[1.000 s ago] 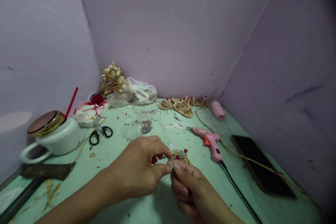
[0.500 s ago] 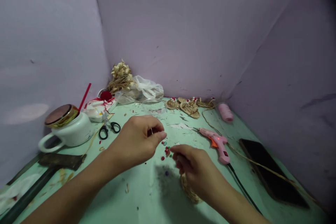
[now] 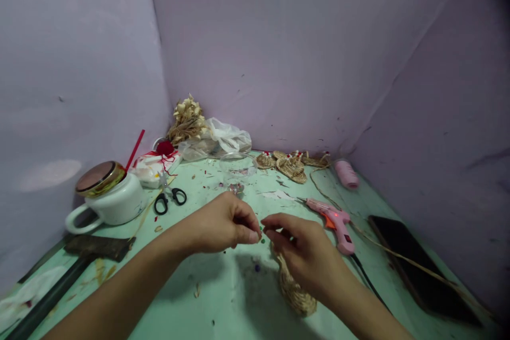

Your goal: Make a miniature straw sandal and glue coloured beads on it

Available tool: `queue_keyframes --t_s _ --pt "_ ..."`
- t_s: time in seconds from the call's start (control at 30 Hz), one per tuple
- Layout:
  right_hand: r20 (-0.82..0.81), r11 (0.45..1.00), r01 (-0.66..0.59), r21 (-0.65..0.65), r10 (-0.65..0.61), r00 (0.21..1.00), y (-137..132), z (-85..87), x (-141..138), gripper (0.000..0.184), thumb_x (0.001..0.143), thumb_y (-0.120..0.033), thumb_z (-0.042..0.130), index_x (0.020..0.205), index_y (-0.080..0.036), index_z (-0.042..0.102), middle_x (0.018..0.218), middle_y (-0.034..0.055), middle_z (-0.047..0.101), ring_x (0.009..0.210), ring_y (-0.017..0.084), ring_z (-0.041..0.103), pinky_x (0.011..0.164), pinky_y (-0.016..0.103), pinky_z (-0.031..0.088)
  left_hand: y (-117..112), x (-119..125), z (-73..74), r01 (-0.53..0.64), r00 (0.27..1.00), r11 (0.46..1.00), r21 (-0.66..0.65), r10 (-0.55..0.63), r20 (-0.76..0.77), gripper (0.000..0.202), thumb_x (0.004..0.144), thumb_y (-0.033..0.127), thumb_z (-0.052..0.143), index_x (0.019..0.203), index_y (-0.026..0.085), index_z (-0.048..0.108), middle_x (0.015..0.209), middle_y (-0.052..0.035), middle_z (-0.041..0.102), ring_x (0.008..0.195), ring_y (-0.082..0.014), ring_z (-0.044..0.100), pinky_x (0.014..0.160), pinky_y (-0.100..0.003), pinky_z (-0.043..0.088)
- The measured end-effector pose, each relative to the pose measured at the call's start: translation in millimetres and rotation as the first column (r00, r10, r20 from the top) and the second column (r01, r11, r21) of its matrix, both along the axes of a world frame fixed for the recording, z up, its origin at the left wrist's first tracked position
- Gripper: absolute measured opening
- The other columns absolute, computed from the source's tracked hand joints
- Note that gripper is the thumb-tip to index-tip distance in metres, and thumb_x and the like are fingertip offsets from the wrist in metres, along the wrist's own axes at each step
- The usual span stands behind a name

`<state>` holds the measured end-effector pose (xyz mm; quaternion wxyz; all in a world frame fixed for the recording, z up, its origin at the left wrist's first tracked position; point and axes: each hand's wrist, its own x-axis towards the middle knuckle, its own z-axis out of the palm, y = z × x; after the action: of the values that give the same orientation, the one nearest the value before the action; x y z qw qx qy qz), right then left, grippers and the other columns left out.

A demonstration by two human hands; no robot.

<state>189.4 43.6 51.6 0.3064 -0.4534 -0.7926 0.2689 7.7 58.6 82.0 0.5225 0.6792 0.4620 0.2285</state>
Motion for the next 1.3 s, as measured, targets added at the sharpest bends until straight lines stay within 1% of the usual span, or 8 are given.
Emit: queue_keyframes --t_s 0.07,0.13,0.23,0.4,0.6,1.0,1.13,1.3 --pt "-0.214 1.000 -0.020 -0.012 0.017 0.977 -7 1.8 10 0.016 0.081 -0.019 0.053 0.092 -0.019 0.065 0.075 0.0032 0.065 0.058 0.013 0.054 0.054 0.024 0.040 0 4 -10.9 0.021 0.984 0.976 -0.217 0.018 0.178 0.008 0.056 0.017 0.065 0.063 0.013 0.067 0.044 0.0057 0.050 0.039 -0.0056 0.039 0.040 -0.019 0.030" --pt "-0.318 0.993 -0.118 0.006 0.114 0.941 -14 -3.5 16 0.017 0.080 -0.019 0.055 0.093 -0.020 0.066 0.076 0.0033 0.063 0.063 0.013 0.055 0.058 0.025 0.041 -3 9 -22.7 0.051 0.946 0.930 -0.364 0.072 0.315 0.010 0.052 0.018 0.068 0.061 0.013 0.067 0.043 0.0052 0.051 0.036 -0.0047 0.038 0.038 -0.018 0.027" --pt "-0.374 0.974 -0.224 0.040 0.222 0.901 -19 -16.1 19 0.015 0.080 -0.017 0.057 0.088 -0.020 0.069 0.071 0.0034 0.060 0.068 0.015 0.055 0.060 0.027 0.042 -10 18 -37.9 0.073 0.915 0.883 -0.464 0.126 0.383 0.013 0.048 0.020 0.072 0.057 0.012 0.066 0.041 0.0043 0.052 0.035 -0.0039 0.037 0.035 -0.017 0.024" --pt "-0.398 0.985 -0.169 0.018 0.162 0.903 -18 -28.9 18 0.010 0.078 -0.017 0.059 0.080 -0.017 0.069 0.067 0.0037 0.059 0.064 0.015 0.053 0.059 0.029 0.041 -20 30 -49.7 0.009 0.888 0.839 -0.544 0.243 0.390 0.024 0.044 0.028 0.077 0.054 0.010 0.064 0.039 0.0036 0.050 0.032 -0.0030 0.037 0.032 -0.016 0.019" --pt "-0.384 0.996 -0.050 0.071 0.073 0.920 -19 -35.4 22 0.010 0.076 -0.014 0.059 0.081 -0.017 0.066 0.072 0.0040 0.060 0.066 0.015 0.056 0.060 0.029 0.043 -23 35 -54.0 -0.113 0.837 0.848 -0.518 0.362 0.410 0.028 0.048 0.033 0.078 0.058 0.010 0.065 0.048 -0.0011 0.060 0.031 -0.0019 0.039 0.033 -0.016 0.018" --pt "-0.320 0.992 -0.030 0.123 0.068 0.945 -18 -36.8 21 0.007 0.077 -0.015 0.058 0.079 -0.016 0.065 0.069 0.0037 0.059 0.064 0.015 0.054 0.058 0.027 0.042 -29 41 -55.7 -0.231 0.841 0.843 -0.485 0.424 0.336 0.031 0.049 0.036 0.077 0.059 0.010 0.063 0.042 0.0026 0.052 0.031 -0.0022 0.036 0.033 -0.016 0.017" --pt "-0.265 0.980 -0.023 0.198 0.076 0.961 -22 -36.7 23 0.009 0.077 -0.013 0.057 0.080 -0.017 0.065 0.070 0.0041 0.060 0.064 0.014 0.055 0.056 0.025 0.042 -29 42 -54.0 -0.276 0.865 0.891 -0.361 0.394 0.312 0.028 0.050 0.034 0.075 0.058 0.011 0.063 0.038 0.0052 0.046 0.034 -0.0032 0.035 0.035 -0.017 0.023" --pt "-0.282 0.968 0.008 0.252 0.066 0.957 -22 -34.7 25 0.010 0.076 -0.014 0.059 0.082 -0.016 0.066 0.068 0.0037 0.060 0.060 0.013 0.055 0.053 0.024 0.041 -30 43 -51.1 -0.246 0.879 0.891 -0.381 0.371 0.299 0.029 0.049 0.036 0.074 0.059 0.011 0.064 0.038 0.0044 0.047 0.032 -0.0039 0.035 0.034 -0.018 0.021"
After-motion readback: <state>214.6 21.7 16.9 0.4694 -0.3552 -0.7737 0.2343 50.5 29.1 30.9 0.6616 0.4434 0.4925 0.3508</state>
